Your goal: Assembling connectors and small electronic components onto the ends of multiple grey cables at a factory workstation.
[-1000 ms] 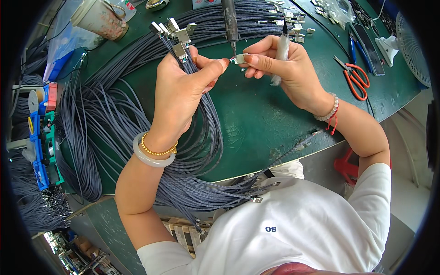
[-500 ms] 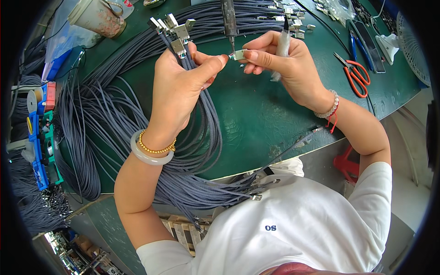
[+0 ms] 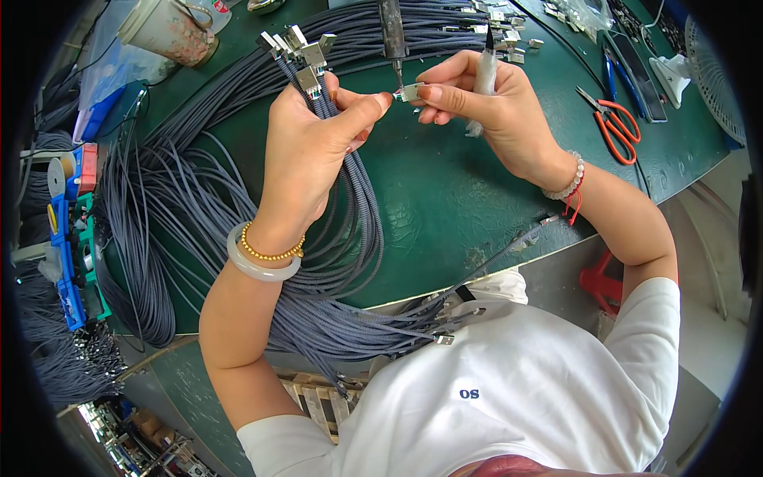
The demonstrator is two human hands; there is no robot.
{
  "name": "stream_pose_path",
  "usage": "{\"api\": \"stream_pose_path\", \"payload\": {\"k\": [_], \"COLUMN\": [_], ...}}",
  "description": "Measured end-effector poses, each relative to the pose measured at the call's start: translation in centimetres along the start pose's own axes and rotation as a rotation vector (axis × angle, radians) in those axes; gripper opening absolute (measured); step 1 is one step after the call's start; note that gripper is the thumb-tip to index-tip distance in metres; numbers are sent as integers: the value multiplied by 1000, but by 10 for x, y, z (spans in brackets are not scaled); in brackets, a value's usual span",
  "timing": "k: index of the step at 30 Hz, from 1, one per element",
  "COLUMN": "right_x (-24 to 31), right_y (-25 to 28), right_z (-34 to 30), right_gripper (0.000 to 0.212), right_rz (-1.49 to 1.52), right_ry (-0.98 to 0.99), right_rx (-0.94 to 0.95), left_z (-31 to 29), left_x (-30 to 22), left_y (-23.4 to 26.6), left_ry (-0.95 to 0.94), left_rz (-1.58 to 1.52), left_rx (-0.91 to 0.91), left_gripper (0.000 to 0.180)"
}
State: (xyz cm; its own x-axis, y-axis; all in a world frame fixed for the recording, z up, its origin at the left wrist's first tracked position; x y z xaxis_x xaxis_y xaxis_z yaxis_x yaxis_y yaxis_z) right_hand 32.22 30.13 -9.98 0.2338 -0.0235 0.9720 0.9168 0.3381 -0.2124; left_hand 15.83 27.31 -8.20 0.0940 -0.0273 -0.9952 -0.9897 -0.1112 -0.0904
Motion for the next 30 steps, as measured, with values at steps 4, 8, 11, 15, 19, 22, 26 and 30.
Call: {"api": "stream_pose_path", "payload": {"k": [4, 8, 11, 15, 19, 22, 26, 30], "right_x": [2, 3, 5, 7, 8, 8, 6, 4], "right_y": [1, 2, 3, 4, 6, 7, 9, 10], "right_z": [-1, -3, -3, -3, -3, -2, -1, 0], "right_gripper": [15, 15, 16, 16, 17, 17, 17, 16], "right_rz": [-3, -2, 4, 9, 7, 6, 4, -7], "right_ry": [-9, -13, -8, -10, -7, -7, 8, 10], "right_rx": [-9, -12, -12, -12, -10, -11, -5, -7], "left_z": [-1, -2, -2, -2, -2, -1, 1, 3], "left_x": [-1, -3, -3, -4, -6, -6, -4, -1], "left_y": [-1, -3, -4, -6, -8, -9, -9, -9], "left_ry": [11, 11, 4, 1, -2, -4, -13, -13], "left_rz": [-10, -12, 6, 1, 3, 4, -21, -16], "left_rx": [4, 18, 8, 21, 11, 26, 20, 33], "left_gripper": [26, 27, 26, 23, 21, 23, 26, 29]}}
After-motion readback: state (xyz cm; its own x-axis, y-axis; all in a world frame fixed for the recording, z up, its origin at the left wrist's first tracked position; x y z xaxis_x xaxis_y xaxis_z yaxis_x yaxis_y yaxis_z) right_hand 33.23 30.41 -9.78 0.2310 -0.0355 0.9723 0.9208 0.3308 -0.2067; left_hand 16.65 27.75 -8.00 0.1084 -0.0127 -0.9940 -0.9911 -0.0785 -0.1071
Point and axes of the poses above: each hand's wrist, its own z-axis towards the middle knuckle, its own y-axis out of the back of the hand, x = y × z, the point moved 4 cm from there along z, towards the middle knuckle, and after that the axes turned 9 degrees about -x, right-handed, at the moved point
